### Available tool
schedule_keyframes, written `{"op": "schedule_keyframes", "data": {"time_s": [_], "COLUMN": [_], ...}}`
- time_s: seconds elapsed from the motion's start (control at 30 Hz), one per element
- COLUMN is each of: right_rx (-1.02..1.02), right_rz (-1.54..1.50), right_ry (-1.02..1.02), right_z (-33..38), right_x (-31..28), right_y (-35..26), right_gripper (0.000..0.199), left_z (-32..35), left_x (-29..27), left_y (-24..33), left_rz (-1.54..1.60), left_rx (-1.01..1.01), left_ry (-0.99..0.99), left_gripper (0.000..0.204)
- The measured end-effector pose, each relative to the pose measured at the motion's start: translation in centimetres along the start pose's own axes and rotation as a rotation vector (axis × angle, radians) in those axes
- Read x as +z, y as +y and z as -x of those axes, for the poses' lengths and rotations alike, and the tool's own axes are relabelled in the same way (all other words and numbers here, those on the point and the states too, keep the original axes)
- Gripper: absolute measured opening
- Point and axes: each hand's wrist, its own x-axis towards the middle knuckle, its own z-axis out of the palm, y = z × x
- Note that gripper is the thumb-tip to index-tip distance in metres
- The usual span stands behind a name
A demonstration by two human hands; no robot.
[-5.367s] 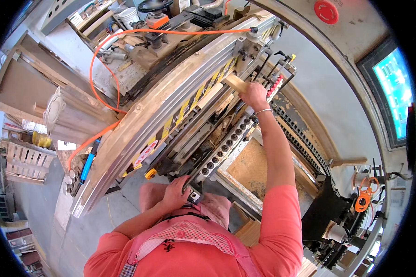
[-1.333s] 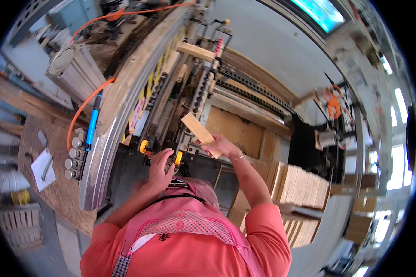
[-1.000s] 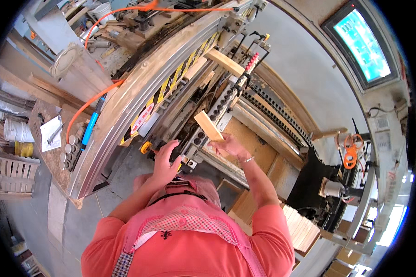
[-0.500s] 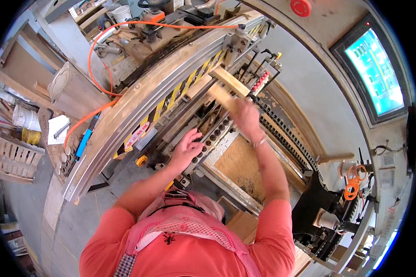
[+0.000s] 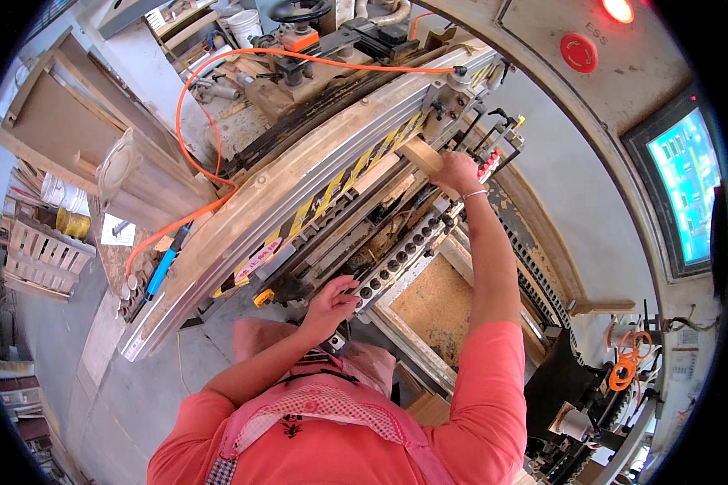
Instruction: The person operates a woodworking machine, repeatedly picking up small wooden blocks and feeding them into the processing unit. They then retrieve the processed blocks and stack them on a nearby pile. The task involves continuous manual handling of the wood pieces and interaction with the machine's controls.
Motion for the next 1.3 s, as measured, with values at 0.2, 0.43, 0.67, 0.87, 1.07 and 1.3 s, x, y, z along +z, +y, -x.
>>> {"op": "schedule_keyframes", "data": {"time_s": [0.2, 0.43, 0.67, 0.87, 1.07, 1.3], "right_rx": [-0.113, -0.541, -0.359, -0.078, -0.014, -0.011], "right_rz": [-0.073, -0.754, -0.612, -0.001, -0.018, -0.026], "right_ry": [0.066, -0.343, -0.214, 0.103, 0.135, 0.234], "right_z": [9.6, 19.9, 14.8, 4.1, -0.3, 1.0], "right_x": [-3.6, -1.0, -1.6, -0.1, 2.9, 2.4], "right_y": [-2.1, -7.4, -4.4, -0.1, 0.5, -0.1], "right_gripper": [0.037, 0.043, 0.041, 0.041, 0.044, 0.048], "left_z": [-2.3, -4.5, -2.2, 1.0, 1.1, 0.8], "left_x": [0.2, 2.0, 1.9, 0.1, -0.5, -0.8], "left_y": [1.4, 1.1, 0.8, -0.7, -2.6, -2.6], "left_rz": [0.012, 0.111, 0.061, -0.337, -0.195, -0.239], "left_rx": [-0.003, -0.132, 0.210, 0.267, 0.296, 0.290], "left_ry": [0.041, -0.207, 0.064, 0.046, 0.011, 0.021], "left_gripper": [0.055, 0.047, 0.037, 0.040, 0.042, 0.042]}}
